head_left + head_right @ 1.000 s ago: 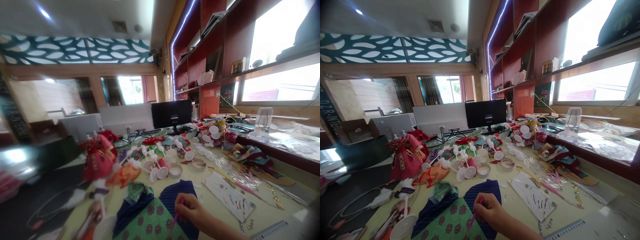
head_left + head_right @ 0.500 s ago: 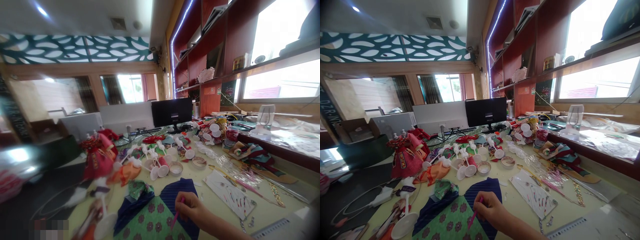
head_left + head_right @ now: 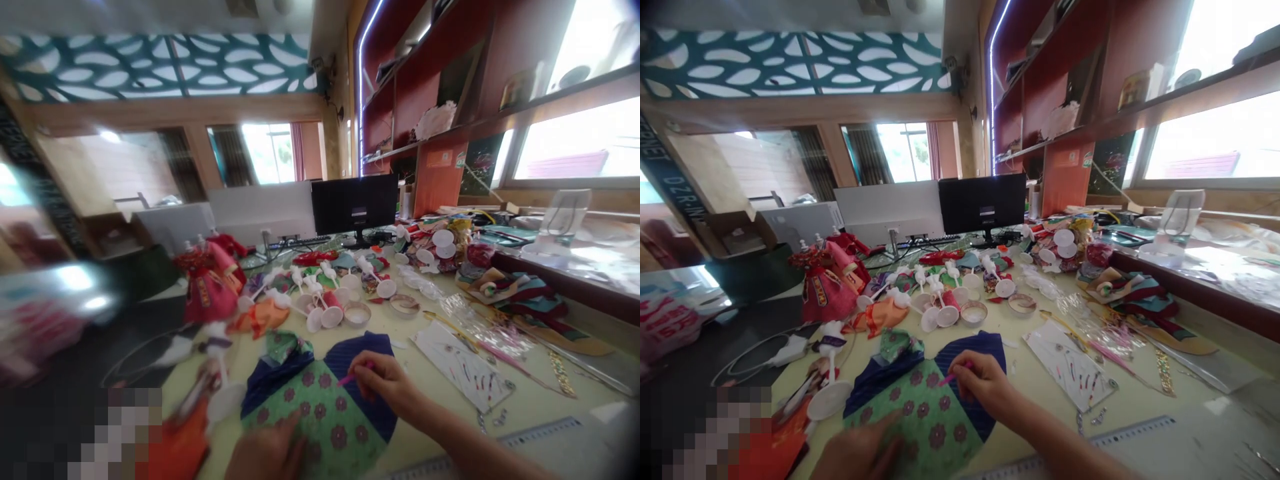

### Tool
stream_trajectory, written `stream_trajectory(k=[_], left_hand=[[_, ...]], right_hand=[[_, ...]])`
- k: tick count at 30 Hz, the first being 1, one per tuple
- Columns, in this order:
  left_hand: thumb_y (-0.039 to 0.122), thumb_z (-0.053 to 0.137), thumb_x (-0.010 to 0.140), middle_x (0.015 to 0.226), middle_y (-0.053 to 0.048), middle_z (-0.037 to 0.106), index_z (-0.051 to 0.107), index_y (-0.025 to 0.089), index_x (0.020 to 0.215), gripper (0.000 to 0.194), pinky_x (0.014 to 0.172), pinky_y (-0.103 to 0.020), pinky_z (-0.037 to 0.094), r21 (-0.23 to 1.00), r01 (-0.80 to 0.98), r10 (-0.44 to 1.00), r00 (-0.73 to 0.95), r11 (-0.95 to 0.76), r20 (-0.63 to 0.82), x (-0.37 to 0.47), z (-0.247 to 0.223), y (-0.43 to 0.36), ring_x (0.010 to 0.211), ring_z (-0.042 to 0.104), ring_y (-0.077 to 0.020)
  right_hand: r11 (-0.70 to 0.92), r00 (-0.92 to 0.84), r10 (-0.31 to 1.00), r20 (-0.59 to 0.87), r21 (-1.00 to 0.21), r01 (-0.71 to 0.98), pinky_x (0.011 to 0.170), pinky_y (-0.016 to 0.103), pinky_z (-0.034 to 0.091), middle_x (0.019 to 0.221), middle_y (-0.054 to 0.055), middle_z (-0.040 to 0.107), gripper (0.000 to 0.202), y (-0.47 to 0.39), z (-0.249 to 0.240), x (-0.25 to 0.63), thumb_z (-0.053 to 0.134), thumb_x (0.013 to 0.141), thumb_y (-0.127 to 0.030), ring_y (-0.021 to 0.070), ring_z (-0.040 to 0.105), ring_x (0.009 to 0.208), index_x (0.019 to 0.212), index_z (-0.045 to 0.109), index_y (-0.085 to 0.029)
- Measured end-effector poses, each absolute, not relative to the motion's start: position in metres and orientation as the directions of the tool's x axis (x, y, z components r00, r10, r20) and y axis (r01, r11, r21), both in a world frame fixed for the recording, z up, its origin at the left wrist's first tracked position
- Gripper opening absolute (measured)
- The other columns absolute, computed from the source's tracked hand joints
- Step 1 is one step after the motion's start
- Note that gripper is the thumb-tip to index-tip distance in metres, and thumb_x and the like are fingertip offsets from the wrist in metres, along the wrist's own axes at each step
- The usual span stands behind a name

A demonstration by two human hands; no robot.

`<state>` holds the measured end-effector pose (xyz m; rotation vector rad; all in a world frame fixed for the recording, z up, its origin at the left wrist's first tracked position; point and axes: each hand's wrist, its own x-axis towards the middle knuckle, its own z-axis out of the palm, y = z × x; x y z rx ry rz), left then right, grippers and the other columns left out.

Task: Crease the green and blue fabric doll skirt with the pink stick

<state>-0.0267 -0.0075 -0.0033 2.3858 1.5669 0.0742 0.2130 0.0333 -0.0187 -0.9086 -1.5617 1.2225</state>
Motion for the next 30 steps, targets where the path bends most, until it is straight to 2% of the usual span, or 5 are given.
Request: stream_trajectory(k=[10, 15, 19, 23, 30], left_hand=[[0.034, 0.032, 0.089, 0.087, -0.015, 0.070, 0.060, 0.020, 0.115, 0.040, 0.066, -0.034, 0.043, 0.053, 0.951, 0.941, 0.310, -0.305, -0.135, -0.034, 0.005, 0.017, 0.079, 0.065, -0.0284], [0.040, 0.044, 0.084, 0.072, -0.007, 0.066, 0.069, 0.019, 0.090, 0.033, 0.060, -0.028, 0.035, 0.416, 0.880, 0.968, 0.251, -0.227, -0.002, -0.032, 0.015, 0.026, 0.067, 0.059, -0.0211], [0.041, 0.051, 0.082, 0.048, 0.007, 0.035, 0.064, 0.016, 0.082, 0.028, 0.044, -0.020, 0.020, 0.950, 0.258, 0.953, 0.195, 0.178, -0.231, -0.016, 0.021, 0.025, 0.042, 0.029, -0.0065], [0.029, 0.049, 0.086, 0.051, 0.009, 0.030, 0.060, 0.012, 0.088, 0.020, 0.038, -0.017, 0.012, 0.806, -0.349, 0.874, 0.277, 0.479, -0.399, 0.000, 0.021, 0.028, 0.039, 0.023, -0.0030], [0.031, 0.040, 0.091, 0.072, -0.005, 0.057, 0.055, 0.008, 0.098, 0.028, 0.055, -0.022, 0.047, 0.636, -0.621, 0.881, 0.220, 0.458, -0.420, 0.011, 0.016, 0.034, 0.061, 0.059, -0.0127]], right_hand=[[0.192, -0.327, 0.926, 0.187, -0.981, -0.018, 0.048, 0.020, 0.038, 0.057, -0.004, 0.052, 0.026, 0.031, -0.018, 0.220, 0.053, 0.084, -0.043, 0.0080, 0.047, 0.050, 0.086, 0.058, -0.018], [0.219, -0.302, 0.932, 0.203, -0.975, 0.022, 0.046, 0.020, 0.038, 0.059, -0.003, 0.053, 0.028, 0.029, -0.012, 0.219, 0.051, 0.086, -0.044, 0.0079, 0.047, 0.050, 0.085, 0.059, -0.017], [0.254, -0.267, 0.934, 0.236, -0.967, 0.032, 0.046, 0.020, 0.038, 0.060, -0.003, 0.053, 0.027, 0.028, -0.010, 0.219, 0.049, 0.087, -0.042, 0.0073, 0.047, 0.048, 0.088, 0.060, -0.018], [0.336, -0.218, 0.925, 0.312, -0.938, 0.087, 0.047, 0.020, 0.039, 0.061, -0.003, 0.054, 0.023, 0.029, -0.014, 0.220, 0.047, 0.090, -0.037, 0.0078, 0.048, 0.050, 0.094, 0.060, -0.019], [0.512, -0.195, 0.859, 0.474, -0.809, 0.289, 0.052, 0.022, 0.044, 0.069, -0.001, 0.058, 0.015, 0.027, -0.016, 0.220, 0.046, 0.091, -0.026, 0.0095, 0.053, 0.056, 0.097, 0.059, -0.021]])
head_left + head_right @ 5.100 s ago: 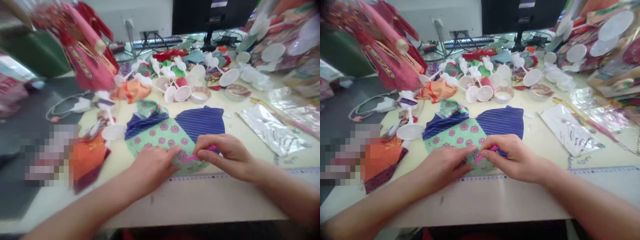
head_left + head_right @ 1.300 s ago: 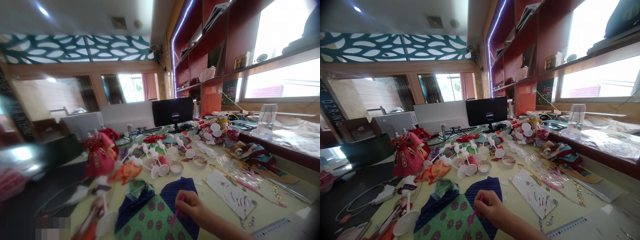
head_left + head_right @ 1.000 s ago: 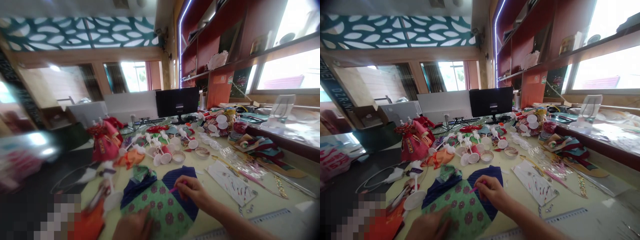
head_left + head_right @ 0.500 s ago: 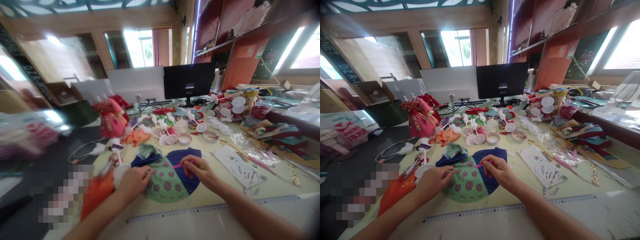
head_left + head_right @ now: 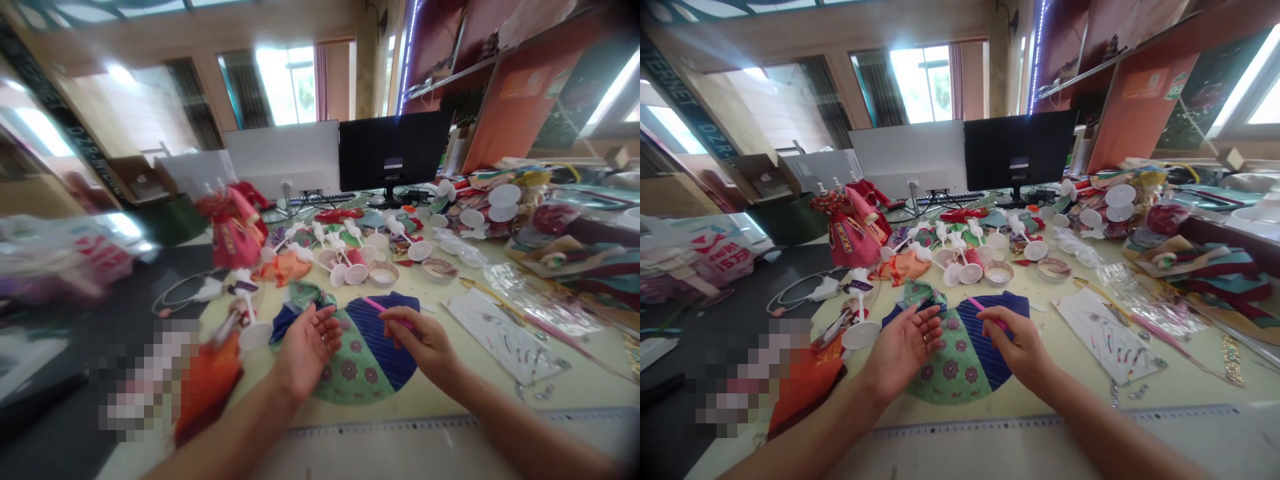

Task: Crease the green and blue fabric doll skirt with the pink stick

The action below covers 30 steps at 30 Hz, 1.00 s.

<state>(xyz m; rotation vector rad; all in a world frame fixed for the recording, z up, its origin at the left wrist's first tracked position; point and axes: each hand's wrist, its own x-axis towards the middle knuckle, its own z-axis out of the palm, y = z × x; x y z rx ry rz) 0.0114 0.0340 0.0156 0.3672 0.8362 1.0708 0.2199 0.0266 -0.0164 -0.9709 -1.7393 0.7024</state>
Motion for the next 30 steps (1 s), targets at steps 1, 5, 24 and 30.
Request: stream_trajectory(k=[1, 5, 24, 30], left_hand=[[0.034, 0.039, 0.091, 0.077, -0.008, 0.059, 0.054, 0.008, 0.100, 0.031, 0.063, -0.026, 0.050, 0.616, -0.640, 0.880, 0.232, 0.458, -0.413, 0.012, 0.013, 0.034, 0.068, 0.062, -0.0159], [0.044, 0.034, 0.091, 0.100, -0.019, 0.060, 0.046, 0.006, 0.113, 0.045, 0.084, -0.037, 0.048, 0.507, -0.721, 0.879, 0.336, 0.472, -0.339, 0.012, 0.004, 0.034, 0.091, 0.064, -0.0269], [0.068, 0.024, 0.083, 0.116, -0.016, 0.057, 0.026, 0.016, 0.137, 0.075, 0.078, -0.036, 0.045, 0.393, -0.723, 0.819, 0.545, 0.568, -0.180, 0.012, -0.002, 0.020, 0.094, 0.060, -0.0249], [0.068, 0.024, 0.083, 0.112, -0.015, 0.058, 0.028, 0.014, 0.136, 0.075, 0.077, -0.034, 0.045, 0.335, -0.738, 0.810, 0.555, 0.585, -0.191, 0.015, -0.005, 0.020, 0.092, 0.060, -0.0234]], right_hand=[[0.545, -0.197, 0.838, 0.508, -0.775, 0.320, 0.054, 0.022, 0.044, 0.071, 0.000, 0.058, 0.014, 0.026, -0.016, 0.219, 0.047, 0.090, -0.024, 0.0101, 0.054, 0.059, 0.096, 0.059, -0.021], [0.648, -0.219, 0.755, 0.618, -0.656, 0.386, 0.064, 0.025, 0.047, 0.082, 0.002, 0.058, 0.012, 0.026, -0.018, 0.216, 0.049, 0.088, -0.017, 0.0133, 0.057, 0.073, 0.096, 0.058, -0.021], [0.808, -0.520, 0.563, 0.642, -0.297, 0.508, 0.089, 0.046, 0.042, 0.079, 0.004, 0.056, 0.010, 0.013, -0.009, 0.157, 0.053, 0.083, -0.014, 0.0195, 0.051, 0.083, 0.088, 0.060, -0.019], [0.810, -0.482, 0.567, 0.668, -0.345, 0.474, 0.088, 0.043, 0.042, 0.078, 0.003, 0.056, 0.009, 0.013, -0.018, 0.158, 0.053, 0.083, -0.011, 0.0175, 0.051, 0.081, 0.085, 0.058, -0.018]])
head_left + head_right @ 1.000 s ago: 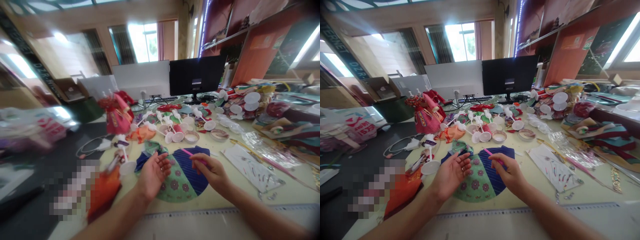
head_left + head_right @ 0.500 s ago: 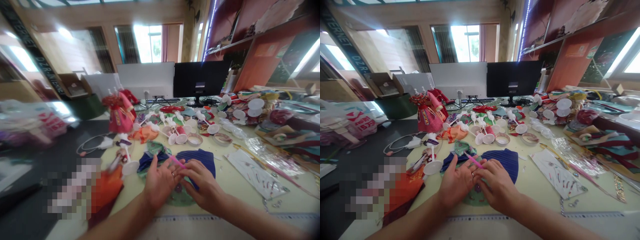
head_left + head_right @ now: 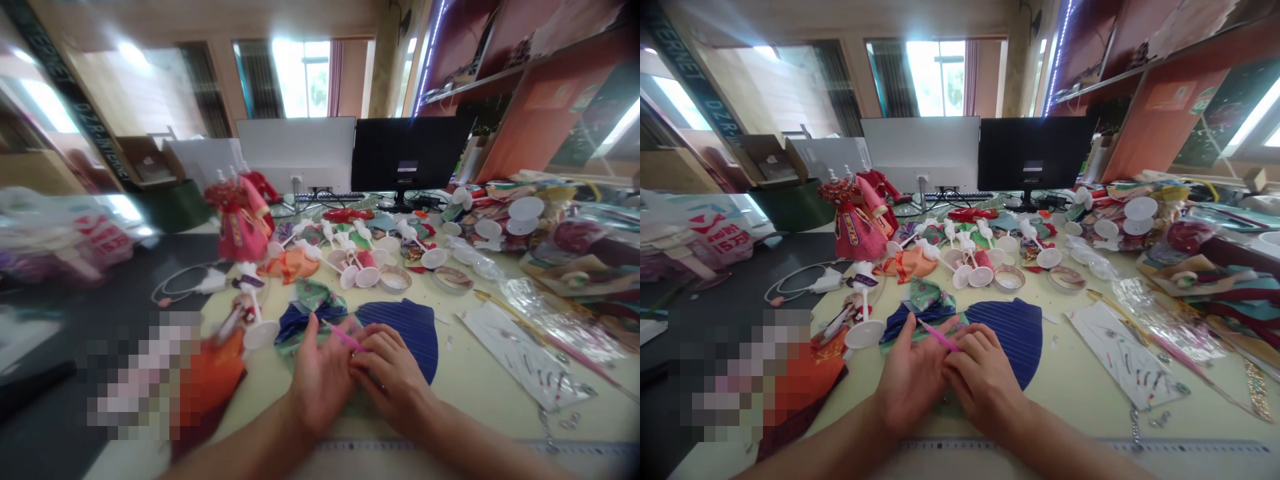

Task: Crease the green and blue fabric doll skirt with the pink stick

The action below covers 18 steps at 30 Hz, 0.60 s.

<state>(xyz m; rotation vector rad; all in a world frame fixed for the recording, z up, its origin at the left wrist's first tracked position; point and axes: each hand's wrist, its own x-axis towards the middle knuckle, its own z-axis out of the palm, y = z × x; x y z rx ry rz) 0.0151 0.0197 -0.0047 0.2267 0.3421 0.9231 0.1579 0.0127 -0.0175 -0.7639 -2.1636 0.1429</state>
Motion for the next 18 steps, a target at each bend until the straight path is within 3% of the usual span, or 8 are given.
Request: stream_trajectory(k=[4, 7, 10, 13, 18], left_hand=[[0.061, 0.032, 0.086, 0.099, -0.012, 0.062, 0.050, 0.012, 0.117, 0.060, 0.071, -0.029, 0.046, 0.401, -0.705, 0.811, 0.517, 0.585, -0.275, 0.019, -0.005, 0.016, 0.076, 0.060, -0.0174], [0.045, 0.052, 0.084, 0.086, -0.008, 0.063, 0.062, 0.011, 0.093, 0.036, 0.070, -0.027, 0.045, 0.653, -0.575, 0.866, 0.392, 0.494, -0.311, 0.022, -0.007, 0.010, 0.069, 0.057, -0.0142], [0.037, 0.065, 0.076, 0.076, -0.004, 0.061, 0.066, 0.012, 0.083, 0.026, 0.070, -0.027, 0.044, 0.847, -0.353, 0.904, 0.306, 0.398, -0.298, 0.021, -0.008, 0.005, 0.067, 0.055, -0.0128], [0.037, 0.067, 0.074, 0.065, -0.001, 0.058, 0.067, 0.012, 0.079, 0.026, 0.065, -0.024, 0.041, 0.884, -0.245, 0.900, 0.290, 0.398, -0.325, 0.019, -0.008, 0.004, 0.061, 0.052, -0.0111], [0.035, 0.069, 0.071, 0.059, -0.001, 0.057, 0.068, 0.011, 0.075, 0.025, 0.063, -0.023, 0.040, 0.872, -0.245, 0.887, 0.308, 0.424, -0.345, 0.016, -0.009, 0.010, 0.058, 0.050, -0.0107]], right_hand=[[0.788, -0.451, 0.588, 0.671, -0.352, 0.505, 0.092, 0.044, 0.038, 0.080, 0.002, 0.058, 0.011, 0.015, -0.018, 0.165, 0.050, 0.085, -0.011, 0.0155, 0.053, 0.080, 0.085, 0.056, -0.020], [0.763, -0.416, 0.595, 0.688, -0.319, 0.562, 0.094, 0.046, 0.037, 0.081, 0.002, 0.057, 0.013, 0.020, -0.018, 0.174, 0.048, 0.086, -0.011, 0.0152, 0.054, 0.078, 0.090, 0.057, -0.020], [0.763, -0.411, 0.581, 0.702, -0.294, 0.576, 0.092, 0.046, 0.039, 0.078, 0.003, 0.056, 0.013, 0.023, -0.016, 0.180, 0.049, 0.085, -0.012, 0.0155, 0.053, 0.076, 0.090, 0.058, -0.020], [0.774, -0.437, 0.569, 0.697, -0.273, 0.572, 0.092, 0.045, 0.040, 0.075, 0.002, 0.056, 0.011, 0.023, -0.013, 0.181, 0.051, 0.085, -0.013, 0.0147, 0.053, 0.073, 0.087, 0.058, -0.020], [0.782, -0.460, 0.562, 0.687, -0.261, 0.565, 0.092, 0.044, 0.041, 0.074, 0.001, 0.056, 0.012, 0.021, -0.011, 0.180, 0.050, 0.085, -0.013, 0.0146, 0.052, 0.071, 0.089, 0.059, -0.021]])
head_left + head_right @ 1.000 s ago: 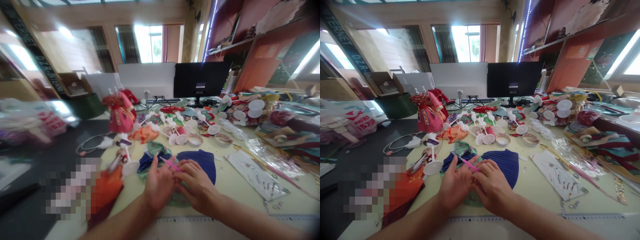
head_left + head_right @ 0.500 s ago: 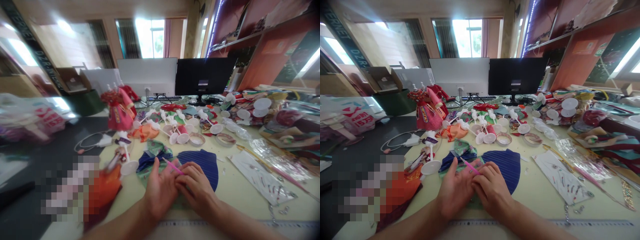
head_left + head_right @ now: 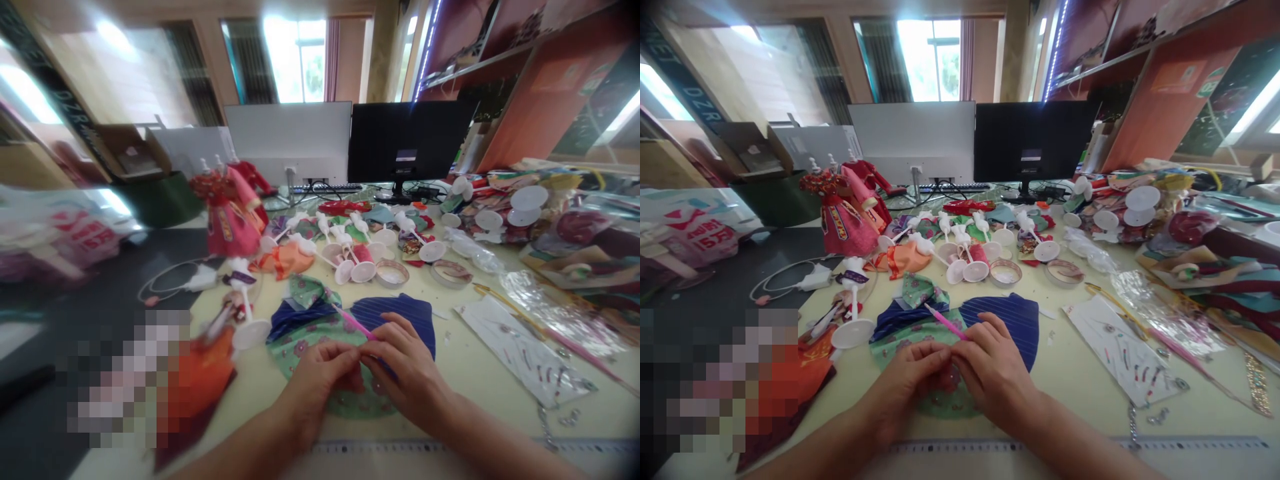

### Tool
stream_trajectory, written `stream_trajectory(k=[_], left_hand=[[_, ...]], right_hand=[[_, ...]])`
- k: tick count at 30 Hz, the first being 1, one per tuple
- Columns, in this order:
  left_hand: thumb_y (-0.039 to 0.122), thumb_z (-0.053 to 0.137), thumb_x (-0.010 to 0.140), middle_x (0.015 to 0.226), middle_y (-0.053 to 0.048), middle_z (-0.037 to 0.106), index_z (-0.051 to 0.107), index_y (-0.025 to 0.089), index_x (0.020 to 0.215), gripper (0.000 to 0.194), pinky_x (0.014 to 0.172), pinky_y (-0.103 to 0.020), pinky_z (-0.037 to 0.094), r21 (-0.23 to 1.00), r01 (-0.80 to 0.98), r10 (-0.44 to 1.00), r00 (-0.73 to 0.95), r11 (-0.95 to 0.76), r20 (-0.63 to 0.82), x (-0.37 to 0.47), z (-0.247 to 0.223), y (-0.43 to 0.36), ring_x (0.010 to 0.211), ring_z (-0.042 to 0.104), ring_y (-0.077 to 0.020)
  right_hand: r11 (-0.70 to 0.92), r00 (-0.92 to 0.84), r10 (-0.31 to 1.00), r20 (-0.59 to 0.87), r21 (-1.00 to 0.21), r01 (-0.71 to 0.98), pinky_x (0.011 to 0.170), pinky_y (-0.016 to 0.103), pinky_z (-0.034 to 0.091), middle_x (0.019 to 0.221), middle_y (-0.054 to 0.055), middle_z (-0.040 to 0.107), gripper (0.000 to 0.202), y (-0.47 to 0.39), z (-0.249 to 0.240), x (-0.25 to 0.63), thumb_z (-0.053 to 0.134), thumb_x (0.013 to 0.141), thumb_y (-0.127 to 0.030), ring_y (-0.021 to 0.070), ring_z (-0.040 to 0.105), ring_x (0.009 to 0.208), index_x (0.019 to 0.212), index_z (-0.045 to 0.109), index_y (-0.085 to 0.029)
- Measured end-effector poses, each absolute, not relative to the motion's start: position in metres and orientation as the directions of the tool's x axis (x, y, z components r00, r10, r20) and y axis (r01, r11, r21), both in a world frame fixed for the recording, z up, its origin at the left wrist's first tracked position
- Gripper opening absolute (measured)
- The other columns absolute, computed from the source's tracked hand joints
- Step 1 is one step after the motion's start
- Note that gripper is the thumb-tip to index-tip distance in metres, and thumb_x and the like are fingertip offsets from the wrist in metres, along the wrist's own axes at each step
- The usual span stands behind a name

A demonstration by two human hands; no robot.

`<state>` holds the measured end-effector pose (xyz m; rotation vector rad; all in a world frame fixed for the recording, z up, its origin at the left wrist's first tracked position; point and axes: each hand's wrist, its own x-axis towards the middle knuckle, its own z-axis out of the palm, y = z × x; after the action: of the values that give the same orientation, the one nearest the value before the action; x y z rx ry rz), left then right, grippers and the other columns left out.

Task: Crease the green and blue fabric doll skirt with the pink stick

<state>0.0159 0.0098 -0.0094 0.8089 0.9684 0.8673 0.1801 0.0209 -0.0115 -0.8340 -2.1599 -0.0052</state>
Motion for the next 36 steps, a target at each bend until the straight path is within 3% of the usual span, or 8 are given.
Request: stream_trajectory(k=[15, 26, 36], left_hand=[[0.030, 0.071, 0.069, 0.064, -0.002, 0.056, 0.070, 0.010, 0.079, 0.023, 0.061, -0.023, 0.042, 0.811, -0.357, 0.868, 0.367, 0.463, -0.334, 0.0162, -0.0169, 0.0122, 0.058, 0.049, -0.0089], [0.029, 0.068, 0.071, 0.060, -0.001, 0.058, 0.068, 0.011, 0.076, 0.018, 0.064, -0.024, 0.039, 0.866, -0.244, 0.881, 0.309, 0.437, -0.358, 0.0150, -0.0158, 0.0108, 0.057, 0.051, -0.0100], [0.031, 0.070, 0.067, 0.058, 0.000, 0.058, 0.066, 0.013, 0.070, 0.018, 0.062, -0.024, 0.037, 0.875, -0.210, 0.881, 0.298, 0.437, -0.369, 0.0157, -0.0111, 0.0113, 0.057, 0.051, -0.0101]], right_hand=[[0.790, -0.451, 0.581, 0.677, -0.336, 0.513, 0.093, 0.044, 0.041, 0.076, 0.001, 0.057, 0.016, 0.0225, -0.0129, 0.1819, 0.051, 0.082, -0.010, 0.0150, 0.054, 0.073, 0.091, 0.059, -0.021], [0.799, -0.478, 0.570, 0.668, -0.316, 0.512, 0.092, 0.045, 0.041, 0.076, 0.001, 0.055, 0.017, 0.0216, -0.0140, 0.1819, 0.051, 0.083, -0.009, 0.0146, 0.051, 0.072, 0.092, 0.058, -0.020], [0.787, -0.454, 0.596, 0.663, -0.370, 0.493, 0.093, 0.044, 0.040, 0.076, 0.001, 0.056, 0.017, 0.0212, -0.0148, 0.1818, 0.052, 0.081, -0.008, 0.0150, 0.054, 0.074, 0.092, 0.059, -0.020]])
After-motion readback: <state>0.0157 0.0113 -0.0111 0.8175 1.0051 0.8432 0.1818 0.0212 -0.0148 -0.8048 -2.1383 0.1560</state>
